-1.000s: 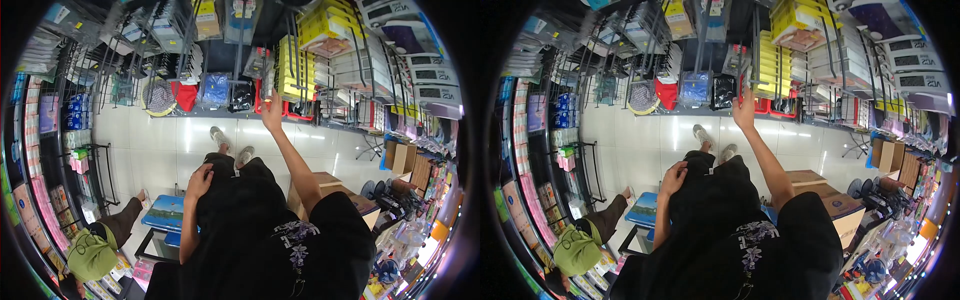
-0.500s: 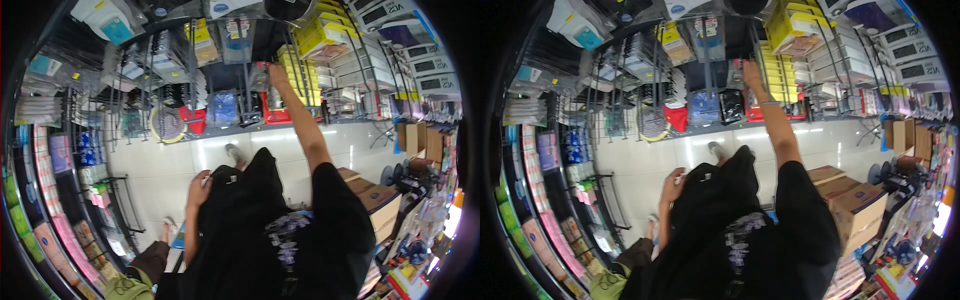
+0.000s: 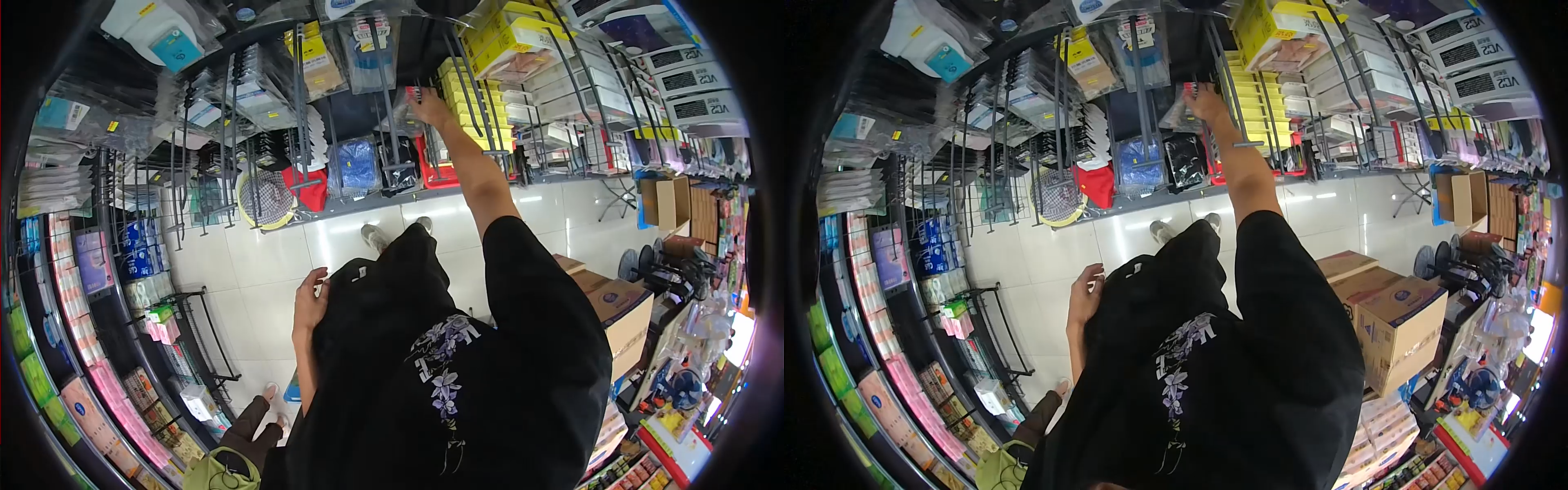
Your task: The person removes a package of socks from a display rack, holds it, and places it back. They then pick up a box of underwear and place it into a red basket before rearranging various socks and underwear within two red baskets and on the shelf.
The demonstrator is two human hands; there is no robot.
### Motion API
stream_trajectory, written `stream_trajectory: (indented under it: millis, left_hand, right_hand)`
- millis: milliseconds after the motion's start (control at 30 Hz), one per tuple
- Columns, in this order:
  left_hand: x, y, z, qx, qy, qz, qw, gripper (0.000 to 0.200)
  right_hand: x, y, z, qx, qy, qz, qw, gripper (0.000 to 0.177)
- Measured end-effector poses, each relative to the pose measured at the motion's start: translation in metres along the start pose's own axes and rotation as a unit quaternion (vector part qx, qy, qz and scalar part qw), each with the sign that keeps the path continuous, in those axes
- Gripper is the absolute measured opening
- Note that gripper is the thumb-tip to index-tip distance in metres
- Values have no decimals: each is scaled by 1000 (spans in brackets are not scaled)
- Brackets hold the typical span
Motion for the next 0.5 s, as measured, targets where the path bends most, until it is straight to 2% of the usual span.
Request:
stream_trajectory:
  millis: [67, 133, 200, 300, 400, 433, 500]
  left_hand:
    - [-2, 1, -1, -5, 2, 1, 1000, 30]
    - [-4, 3, -2, -11, 5, 2, 1000, 30]
    - [-9, 2, -3, -11, -15, 7, 1000, 30]
    - [-14, 1, -4, -12, -23, -11, 1000, 30]
    - [-18, 2, -7, -16, -20, -27, 999, 31]
    - [-18, 3, -9, -14, -28, -20, 999, 31]
    - [-22, 4, -11, -19, -44, -15, 999, 31]
  right_hand:
    - [-3, 8, 6, 38, 82, 9, 996, 88]
    - [3, -3, -2, 21, 79, -15, 997, 95]
    - [-3, -3, 4, -42, 62, -54, 996, 98]
    - [-3, -13, 1, -14, 48, -34, 998, 104]
    - [12, -35, -10, -39, 50, -8, 998, 108]
    - [12, -38, -12, -13, 44, 1, 999, 109]
    - [15, -46, -11, -22, 60, 16, 998, 109]
Point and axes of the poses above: each hand's wrist, its own y-axis away from the middle knuckle, its own x-axis out of the palm, z = x × y, the point moved 7 cm from there along -y, towards the middle knuckle, and after that the axes turned 13 degrees about x, right-handed, at the moved point
